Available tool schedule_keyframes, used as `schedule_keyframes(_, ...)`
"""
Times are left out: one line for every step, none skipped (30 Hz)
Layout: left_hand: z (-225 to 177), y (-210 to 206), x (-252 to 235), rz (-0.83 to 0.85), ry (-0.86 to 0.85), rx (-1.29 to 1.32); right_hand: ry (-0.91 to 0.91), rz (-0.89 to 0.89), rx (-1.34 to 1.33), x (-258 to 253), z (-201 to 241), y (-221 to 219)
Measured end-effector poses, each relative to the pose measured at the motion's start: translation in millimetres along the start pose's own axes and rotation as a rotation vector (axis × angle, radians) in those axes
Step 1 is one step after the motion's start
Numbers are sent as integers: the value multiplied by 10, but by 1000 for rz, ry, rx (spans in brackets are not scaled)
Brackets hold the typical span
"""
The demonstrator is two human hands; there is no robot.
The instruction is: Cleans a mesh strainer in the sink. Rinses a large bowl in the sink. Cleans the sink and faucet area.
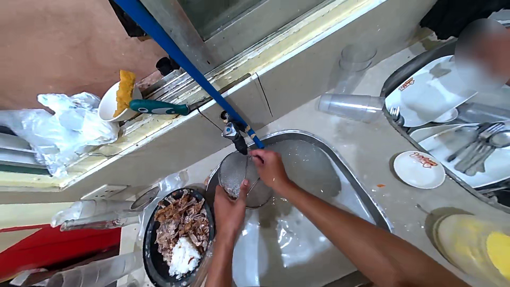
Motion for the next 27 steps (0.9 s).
schedule_keyframes(19, 18, -41, -13, -3, 17, 24, 17, -6, 97, 84, -8)
schedule_keyframes(50, 41, -67, -23, -4, 30, 71, 50, -22, 198, 123, -32)
schedule_keyframes(54, 62, -71, -24, -9, 31, 116, 83, -38, 235, 115, -40)
schedule_keyframes(34, 77, -39, -12, -17, 28, 137, 98, -46, 192, 73, -25)
schedule_keyframes(16, 88, 29, 1, -20, 32, 126, 97, -41, 98, 5, -3)
schedule_keyframes(8, 93, 101, 14, -24, 48, 104, 81, -30, -26, -80, 1)
schedule_keyframes(7, 98, 158, 17, -33, 70, 75, 74, -21, -158, -145, -11)
schedule_keyframes(18, 110, 206, 11, -44, 96, 36, 90, -22, -262, -185, -39)
schedule_keyframes(42, 128, 249, 7, -53, 121, -4, 125, -28, -335, -218, -80)
schedule_keyframes(75, 148, 288, 5, -61, 137, -42, 166, -40, -384, -256, -124)
schedule_keyframes(111, 167, 324, 8, -64, 153, -74, 198, -55, -414, -294, -162)
schedule_keyframes(145, 182, 353, 12, -67, 175, -103, 217, -75, -427, -328, -196)
schedule_keyframes(173, 194, 369, 11, -72, 199, -131, 226, -98, -424, -345, -225)
schedule_keyframes(192, 201, 379, 8, -84, 211, -150, 223, -108, -408, -339, -239)
schedule_keyframes(202, 204, 385, 4, -99, 206, -157, 214, -98, -381, -321, -239)
schedule_keyframes(211, 208, 388, -1, -117, 189, -150, 216, -79, -351, -302, -235)
schedule_keyframes(228, 220, 392, -3, -133, 172, -132, 239, -63, -323, -285, -229)
schedule_keyframes(245, 241, 398, -6, -146, 165, -104, 288, -62, -304, -272, -223)
schedule_keyframes(256, 265, 411, -8, -155, 173, -65, 349, -66, -293, -273, -218)
schedule_keyframes(266, 288, 436, -5, -158, 190, -23, 406, -75, -289, -287, -214)
schedule_keyframes(280, 296, 459, -4, -160, 209, 14, 452, -84, -294, -297, -209)
schedule_keyframes(295, 297, 487, -1, -151, 229, 34, 475, -105, -296, -287, -199)
schedule_keyframes(296, 290, 512, 3, -135, 246, 36, 464, -135, -287, -258, -182)
schedule_keyframes(268, 280, 522, 6, -120, 247, 30, 411, -161, -279, -209, -158)
schedule_keyframes(213, 267, 514, 10, -110, 204, 23, 336, -170, -254, -138, -132)
schedule_keyframes(146, 254, 499, 18, -102, 120, 29, 265, -160, -198, -54, -116)
schedule_keyframes(80, 243, 485, 25, -95, 24, 50, 226, -132, -102, 52, -108)
Point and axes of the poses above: each hand's wrist, its own x-axis away from the middle knuckle, its own y-axis out of the back of the hand, z = x × y, the point moved 8 cm from there along -x, towards the middle knuckle, and after that the axes turned 15 degrees about -z, right-handed, at the moved point
